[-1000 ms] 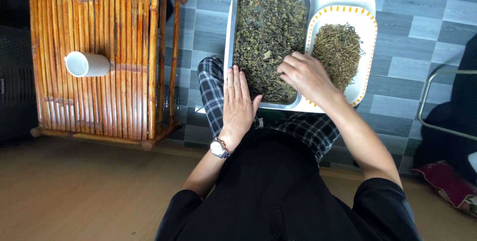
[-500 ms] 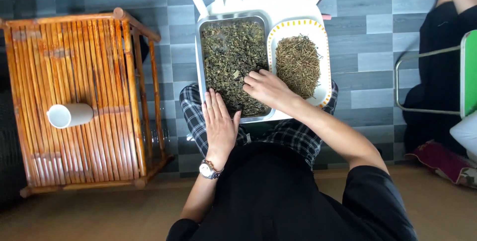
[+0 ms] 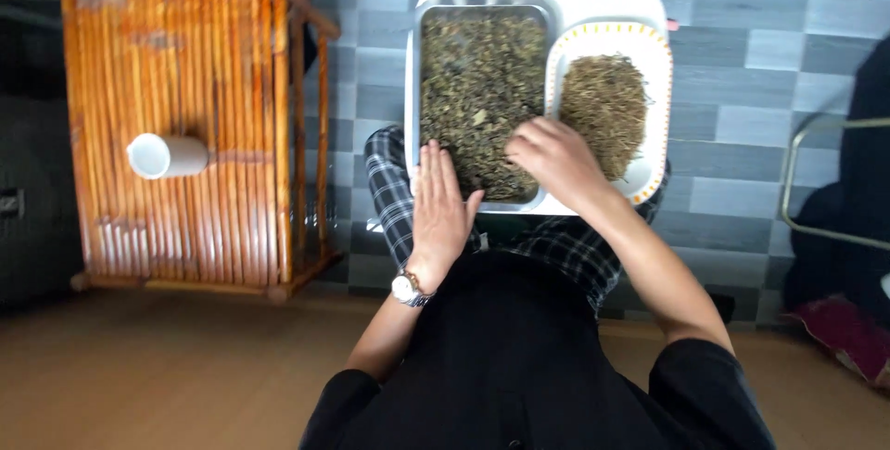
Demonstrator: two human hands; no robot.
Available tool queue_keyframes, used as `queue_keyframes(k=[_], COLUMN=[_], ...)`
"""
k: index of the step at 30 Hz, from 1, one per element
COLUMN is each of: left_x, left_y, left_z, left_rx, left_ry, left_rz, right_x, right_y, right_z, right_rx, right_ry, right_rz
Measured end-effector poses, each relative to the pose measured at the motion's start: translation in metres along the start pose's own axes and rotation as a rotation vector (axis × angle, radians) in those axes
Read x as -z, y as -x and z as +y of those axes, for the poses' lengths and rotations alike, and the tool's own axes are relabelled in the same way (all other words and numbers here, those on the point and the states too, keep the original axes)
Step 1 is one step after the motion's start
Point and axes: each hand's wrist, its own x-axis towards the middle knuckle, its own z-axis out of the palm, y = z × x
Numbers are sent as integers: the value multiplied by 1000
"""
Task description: Sorting dried tea leaves by hand to remove stems and debris into separate trays
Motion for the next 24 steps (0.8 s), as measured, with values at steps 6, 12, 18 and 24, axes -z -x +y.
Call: queue_keyframes(k=[6,12,18,24], left_x=[1,3,5,5], left_y=[-5,-7,-13,-11], left_z=[-3,2,5,2], left_rx=[15,-32,-11,-17], left_ry=[26,10,65,76], left_rz=[-147,-115,-211,-204], right_x=[18,47,60,77], right_y=[27,39,43,30], right_z=[7,7,2,-8], right_rx=[-181,-326,-543,-730], right_ry=[-152,-235,-491,-1041], right_rz=[127,245,369,478])
